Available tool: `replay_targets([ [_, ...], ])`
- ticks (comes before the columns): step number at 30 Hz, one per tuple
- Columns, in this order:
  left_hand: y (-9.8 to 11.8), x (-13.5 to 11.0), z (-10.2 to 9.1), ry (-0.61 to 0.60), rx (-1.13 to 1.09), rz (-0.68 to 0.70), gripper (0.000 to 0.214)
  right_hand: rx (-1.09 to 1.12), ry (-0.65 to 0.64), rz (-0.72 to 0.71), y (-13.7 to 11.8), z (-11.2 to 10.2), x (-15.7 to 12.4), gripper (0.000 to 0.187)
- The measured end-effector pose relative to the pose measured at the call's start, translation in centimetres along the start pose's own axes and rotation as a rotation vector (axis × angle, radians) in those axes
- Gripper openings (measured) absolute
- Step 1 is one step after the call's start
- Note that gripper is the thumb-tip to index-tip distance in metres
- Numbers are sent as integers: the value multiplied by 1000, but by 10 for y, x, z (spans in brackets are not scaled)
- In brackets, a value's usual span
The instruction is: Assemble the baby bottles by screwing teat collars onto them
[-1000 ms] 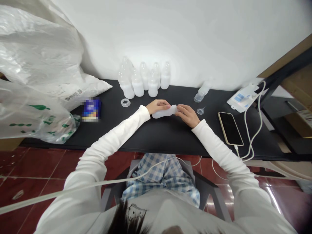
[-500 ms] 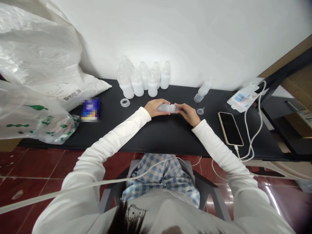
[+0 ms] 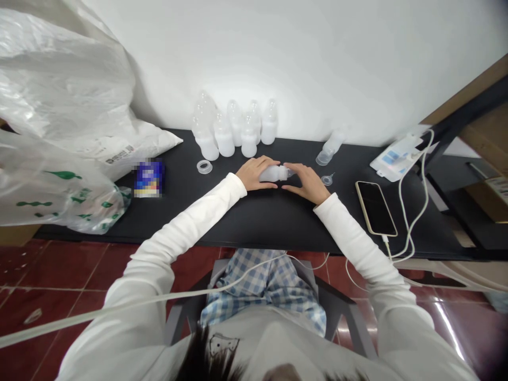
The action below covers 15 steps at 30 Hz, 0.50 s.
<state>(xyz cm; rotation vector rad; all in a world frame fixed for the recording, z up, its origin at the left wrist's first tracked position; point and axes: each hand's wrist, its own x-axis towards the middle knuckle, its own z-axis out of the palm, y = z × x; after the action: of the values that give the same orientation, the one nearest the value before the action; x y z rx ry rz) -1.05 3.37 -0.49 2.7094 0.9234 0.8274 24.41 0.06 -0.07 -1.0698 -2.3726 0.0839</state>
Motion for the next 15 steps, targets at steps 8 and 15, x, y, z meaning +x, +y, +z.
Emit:
replay_targets([
  [8,-8,-4,5,-34,125,55,64,-18,12,-18,-1,7,0,49],
  [15,-3,-6,7,15,196,89,59,-3,-3,47,-1,8,2,51],
])
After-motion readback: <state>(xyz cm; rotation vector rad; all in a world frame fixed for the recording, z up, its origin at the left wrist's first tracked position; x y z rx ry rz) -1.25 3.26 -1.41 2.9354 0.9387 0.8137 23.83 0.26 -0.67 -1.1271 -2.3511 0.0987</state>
